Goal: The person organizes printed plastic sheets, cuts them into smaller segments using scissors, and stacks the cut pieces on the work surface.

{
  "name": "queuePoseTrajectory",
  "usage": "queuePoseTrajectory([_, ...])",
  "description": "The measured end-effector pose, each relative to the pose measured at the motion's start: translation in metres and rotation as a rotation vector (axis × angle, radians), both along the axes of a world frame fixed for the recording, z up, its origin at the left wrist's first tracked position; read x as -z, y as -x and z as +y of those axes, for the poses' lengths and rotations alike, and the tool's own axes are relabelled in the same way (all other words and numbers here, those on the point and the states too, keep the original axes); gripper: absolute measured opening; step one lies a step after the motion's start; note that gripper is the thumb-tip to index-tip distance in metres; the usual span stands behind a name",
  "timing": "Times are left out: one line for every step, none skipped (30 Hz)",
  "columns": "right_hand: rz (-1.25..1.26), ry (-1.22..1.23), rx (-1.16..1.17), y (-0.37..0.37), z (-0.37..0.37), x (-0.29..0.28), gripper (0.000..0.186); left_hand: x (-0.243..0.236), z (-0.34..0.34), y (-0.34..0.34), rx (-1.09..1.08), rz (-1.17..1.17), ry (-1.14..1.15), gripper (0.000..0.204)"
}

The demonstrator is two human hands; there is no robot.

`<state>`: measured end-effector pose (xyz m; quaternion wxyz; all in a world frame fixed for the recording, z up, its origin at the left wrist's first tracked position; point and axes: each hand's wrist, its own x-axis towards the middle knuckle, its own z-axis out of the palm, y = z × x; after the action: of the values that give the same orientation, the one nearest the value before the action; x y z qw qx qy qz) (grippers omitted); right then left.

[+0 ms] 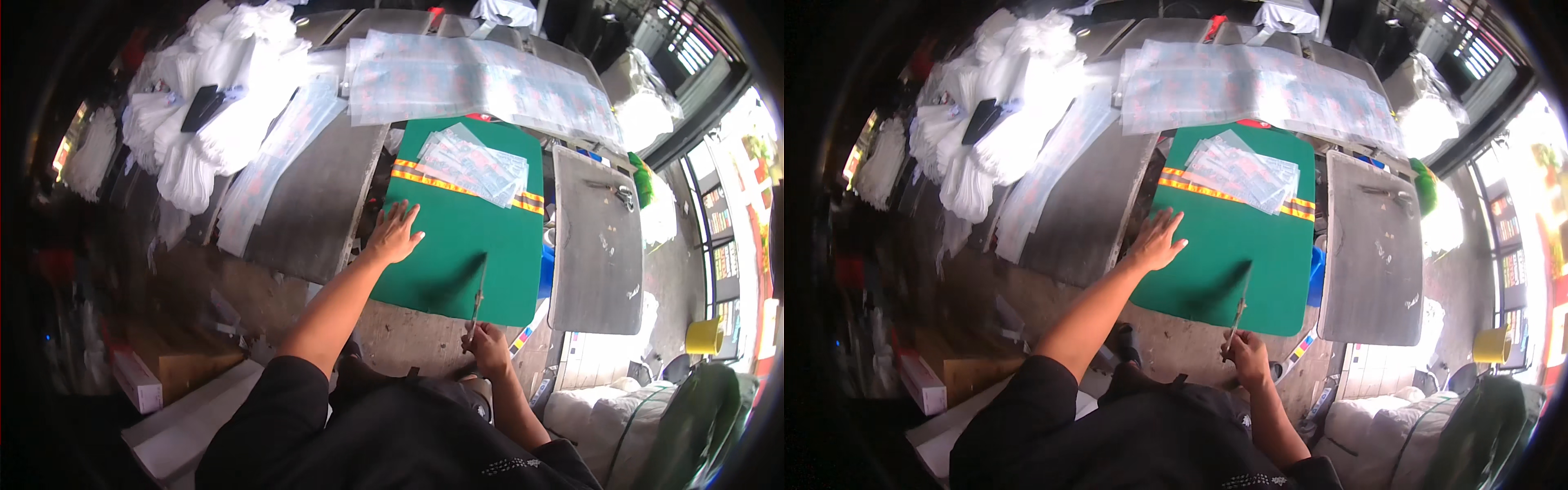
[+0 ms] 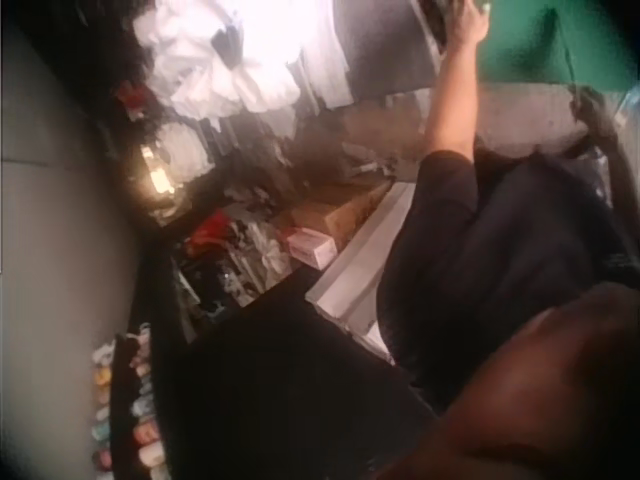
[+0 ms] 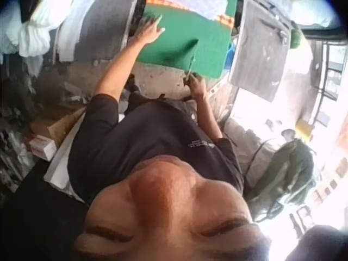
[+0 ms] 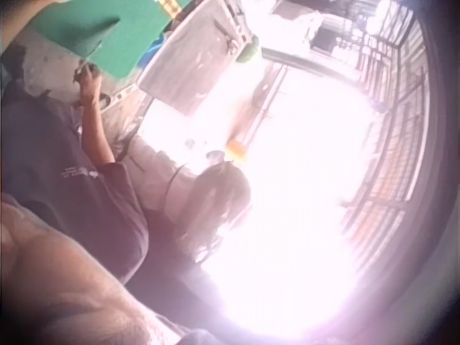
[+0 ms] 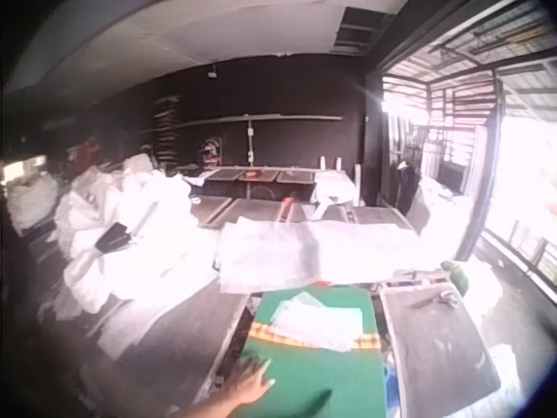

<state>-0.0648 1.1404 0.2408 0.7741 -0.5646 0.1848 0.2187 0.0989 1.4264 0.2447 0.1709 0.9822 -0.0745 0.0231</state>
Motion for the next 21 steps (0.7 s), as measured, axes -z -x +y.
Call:
queuePoseTrajectory([-0.008,0.067,-0.087,-0.007,0.005,-0.009,0.033,-0.006,0.001,-0.001,0.026,-0.003,-0.003,0.065])
queuePoseTrajectory([-0.036,0.068,-0.075,-0.015,0.016,-0.021,0.037,-0.011,0.001,-0.001,0.041,-0.012,-0.020,0.066])
queuePoseTrajectory([-0.077,0.057,-0.037,-0.034,0.029,-0.036,0.041,-0.016,-0.002,-0.002,0.062,-0.020,-0.037,0.067])
queuePoseTrajectory([-0.143,0.293,-0.100,-0.067,0.038,-0.054,0.045,-0.021,-0.005,-0.002,0.101,-0.018,-0.043,0.067])
queuePoseTrajectory([-0.104,0.221,0.044,-0.110,0.060,-0.068,0.051,-0.024,-0.011,-0.005,0.141,-0.031,-0.067,0.068])
queuePoseTrajectory([-0.143,0.236,0.010,-0.153,0.067,-0.082,0.046,-0.024,-0.016,-0.007,0.181,-0.044,-0.068,0.070])
queuePoseTrajectory([-0.210,0.248,0.045,-0.183,0.074,-0.090,0.050,-0.023,-0.023,-0.008,0.187,-0.036,-0.041,0.071])
queuePoseTrajectory([-0.321,0.250,0.090,-0.194,0.082,-0.093,0.053,-0.020,-0.031,-0.011,0.239,-0.007,-0.011,0.071])
queuePoseTrajectory([-0.312,0.291,0.141,-0.193,0.086,-0.090,0.051,-0.017,-0.034,-0.010,0.213,-0.007,-0.017,0.071])
queuePoseTrajectory([-0.210,0.194,0.142,-0.180,0.087,-0.083,0.051,-0.015,-0.035,-0.010,0.190,-0.003,-0.037,0.072])
queuePoseTrajectory([-0.253,0.113,0.097,-0.142,0.080,-0.072,0.050,-0.014,-0.034,-0.010,0.210,0.014,-0.042,0.072])
queuePoseTrajectory([-0.232,0.178,0.091,-0.103,0.078,-0.063,0.051,-0.015,-0.031,-0.013,0.202,0.009,-0.055,0.072])
queuePoseTrajectory([-0.091,0.123,0.038,-0.077,0.074,-0.056,0.052,-0.016,-0.028,-0.014,0.187,0.009,-0.071,0.071])
queuePoseTrajectory([0.007,0.078,0.007,-0.076,0.073,-0.052,0.059,-0.019,-0.025,-0.018,0.205,-0.003,-0.066,0.071])
queuePoseTrajectory([-0.080,0.204,0.000,-0.083,0.070,-0.050,0.061,-0.023,-0.022,-0.021,0.199,-0.029,-0.102,0.071])
queuePoseTrajectory([-0.153,0.346,0.006,-0.096,0.067,-0.050,0.064,-0.027,-0.021,-0.025,0.198,-0.091,-0.144,0.071])
queuePoseTrajectory([-0.161,0.424,-0.005,-0.136,0.064,-0.056,0.065,-0.031,-0.022,-0.030,0.200,-0.151,-0.114,0.070])
queuePoseTrajectory([-0.222,0.531,0.008,-0.171,0.059,-0.063,0.066,-0.032,-0.026,-0.033,0.229,-0.128,-0.104,0.070])
queuePoseTrajectory([-0.228,0.511,0.024,-0.181,0.055,-0.067,0.066,-0.033,-0.029,-0.037,0.224,-0.131,-0.080,0.070])
queuePoseTrajectory([-0.243,0.480,0.065,-0.187,0.051,-0.072,0.065,-0.033,-0.032,-0.041,0.236,-0.175,-0.045,0.070])
queuePoseTrajectory([-0.247,0.459,0.114,-0.189,0.046,-0.078,0.064,-0.031,-0.035,-0.042,0.251,-0.151,-0.079,0.070])
